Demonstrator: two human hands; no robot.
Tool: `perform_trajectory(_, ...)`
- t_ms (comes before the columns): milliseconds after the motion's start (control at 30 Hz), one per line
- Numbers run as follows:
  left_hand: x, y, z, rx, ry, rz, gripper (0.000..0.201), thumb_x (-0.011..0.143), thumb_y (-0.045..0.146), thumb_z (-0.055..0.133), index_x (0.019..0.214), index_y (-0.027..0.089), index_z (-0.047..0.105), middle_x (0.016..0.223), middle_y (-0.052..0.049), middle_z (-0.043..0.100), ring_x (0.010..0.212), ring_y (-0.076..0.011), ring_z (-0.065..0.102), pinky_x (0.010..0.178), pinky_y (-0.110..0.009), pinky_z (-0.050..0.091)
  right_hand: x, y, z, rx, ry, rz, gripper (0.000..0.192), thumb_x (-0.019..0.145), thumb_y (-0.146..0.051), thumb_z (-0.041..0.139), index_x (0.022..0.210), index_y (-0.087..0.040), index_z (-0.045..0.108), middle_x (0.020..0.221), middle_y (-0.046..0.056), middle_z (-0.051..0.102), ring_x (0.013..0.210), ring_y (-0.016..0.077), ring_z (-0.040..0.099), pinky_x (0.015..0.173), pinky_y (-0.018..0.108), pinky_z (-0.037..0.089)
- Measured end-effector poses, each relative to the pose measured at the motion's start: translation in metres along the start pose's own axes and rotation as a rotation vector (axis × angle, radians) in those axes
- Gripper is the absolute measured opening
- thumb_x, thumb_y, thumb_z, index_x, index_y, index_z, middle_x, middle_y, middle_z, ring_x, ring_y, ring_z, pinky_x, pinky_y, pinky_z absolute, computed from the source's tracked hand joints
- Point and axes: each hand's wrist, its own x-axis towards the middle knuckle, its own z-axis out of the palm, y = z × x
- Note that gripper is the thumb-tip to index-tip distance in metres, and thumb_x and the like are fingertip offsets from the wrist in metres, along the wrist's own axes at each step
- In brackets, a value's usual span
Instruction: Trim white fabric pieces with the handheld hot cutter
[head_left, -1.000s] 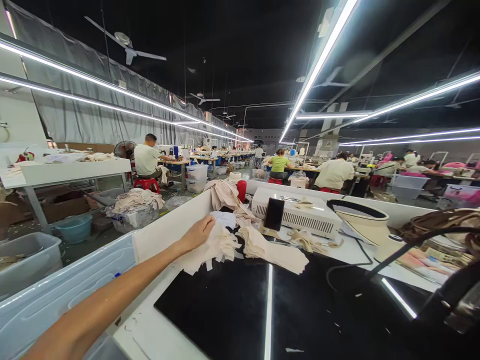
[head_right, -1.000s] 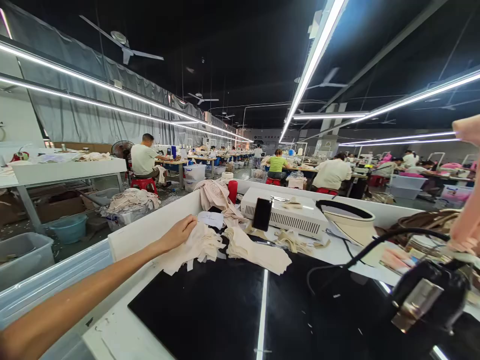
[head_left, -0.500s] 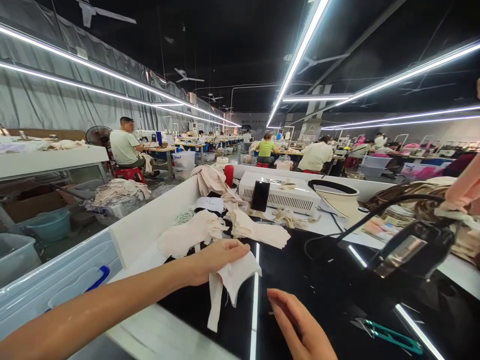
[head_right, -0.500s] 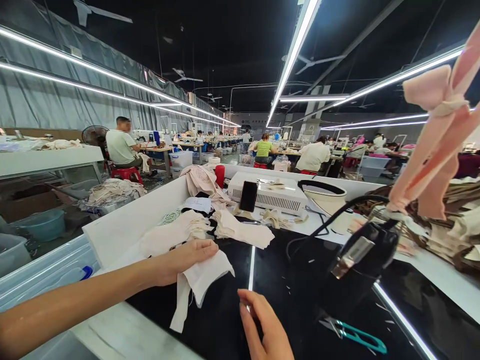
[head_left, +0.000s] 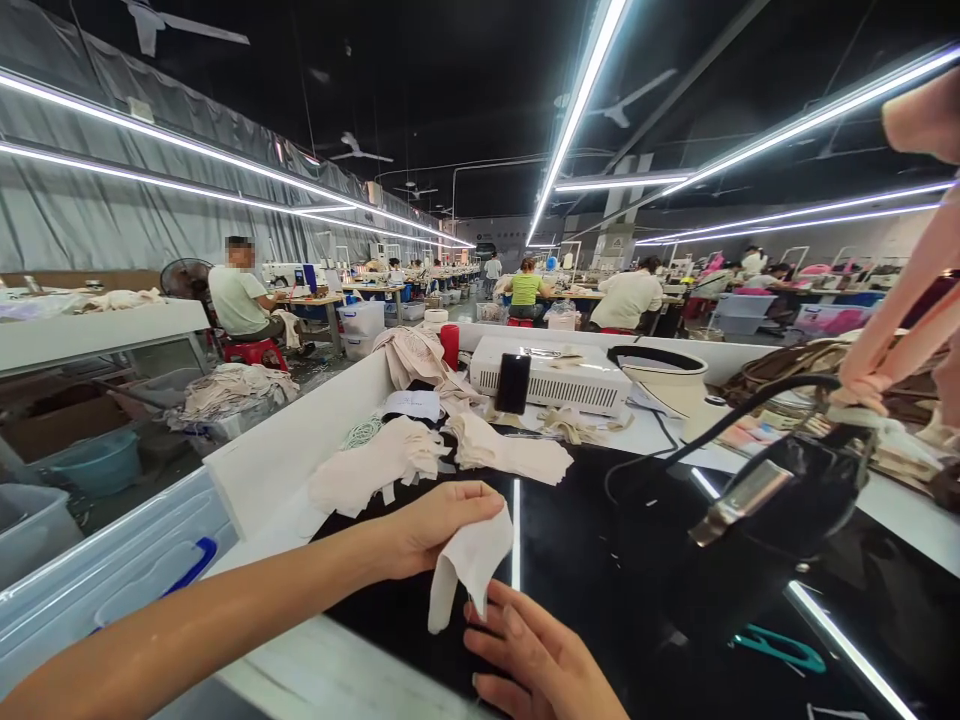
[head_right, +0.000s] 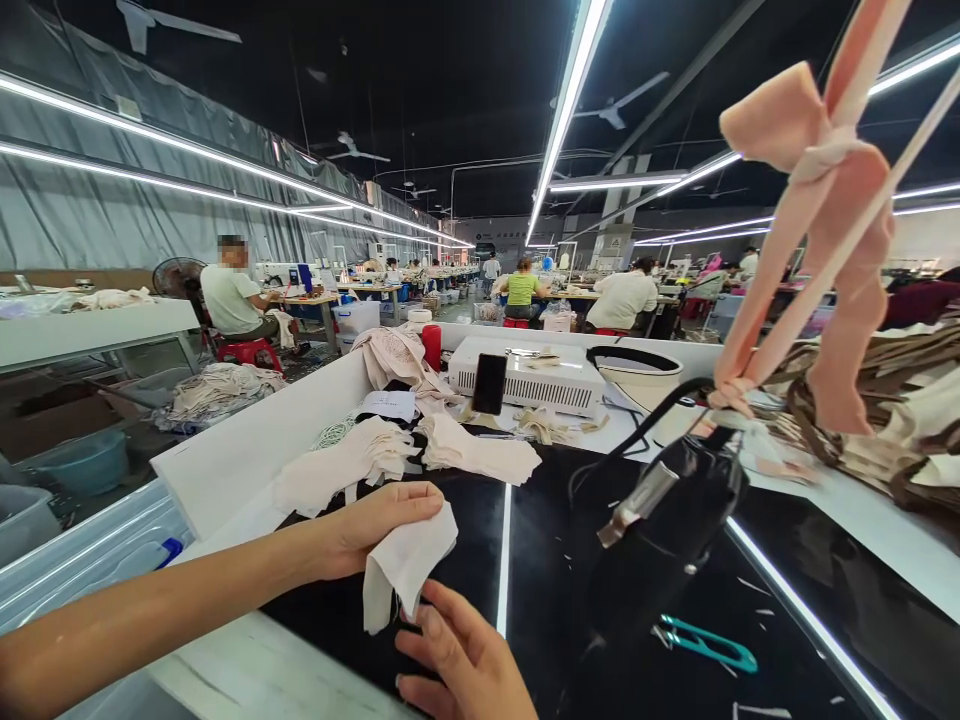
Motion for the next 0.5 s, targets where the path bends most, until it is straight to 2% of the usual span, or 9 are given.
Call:
perform_trajectory(67,-0.001,-0.002,0.003,0.014,-0.022,-0.007,0.069,0.056,0.069,0.094,0.085,0.018,0.058,0.075,0.003,0.058,0.064,-0.0093,0.050,0.062,-0.023,0.038,0.004,-0.009,0.006,0.091,-0.026,0.060,0.064,0.063,-0.070,0.091,0.101,-0.020,0.077,0.103,0.009,0.078,0.092,0.0217,0.075,0.076,0.030,0.060)
perform_trajectory(167,-0.001,-0.005,0.003,0.063,-0.026,-0.024,0.068,0.059,0.072,0.091,0.085,0.018,0.058,0.076,0.003,0.059,0.064,-0.0100,0.050,0.061,-0.024,0.037,0.006,-0.014,0.007,0.100,-0.035,0.059,0.052,0.062,-0.060,0.097,0.079,-0.018,0.071,0.078,0.001,0.069,0.068,0.0109,0.065,0.064,0.021,0.054)
perform_trajectory(367,0.000,-0.011,-0.009,0.240,0.029,-0.040,0.067,0.063,0.076,0.086,0.083,0.016,0.064,0.073,0.003,0.059,0.064,-0.0102,0.047,0.059,-0.023,0.032,0.001,-0.020,-0.003,0.011,-0.033,-0.022,0.051,0.066,-0.061,0.095,0.077,-0.018,0.070,0.070,-0.002,0.062,0.061,0.0093,0.055,0.057,0.021,0.048)
perform_trajectory(500,0.003,-0.013,-0.013,0.288,0.052,-0.021,0.061,0.068,0.072,0.084,0.084,0.016,0.067,0.075,0.001,0.062,0.069,-0.0121,0.051,0.063,-0.024,0.035,0.001,-0.023,-0.004,0.006,-0.066,0.026,0.051,0.064,-0.059,0.096,0.081,-0.016,0.074,0.069,-0.002,0.060,0.059,0.0061,0.051,0.059,0.018,0.045)
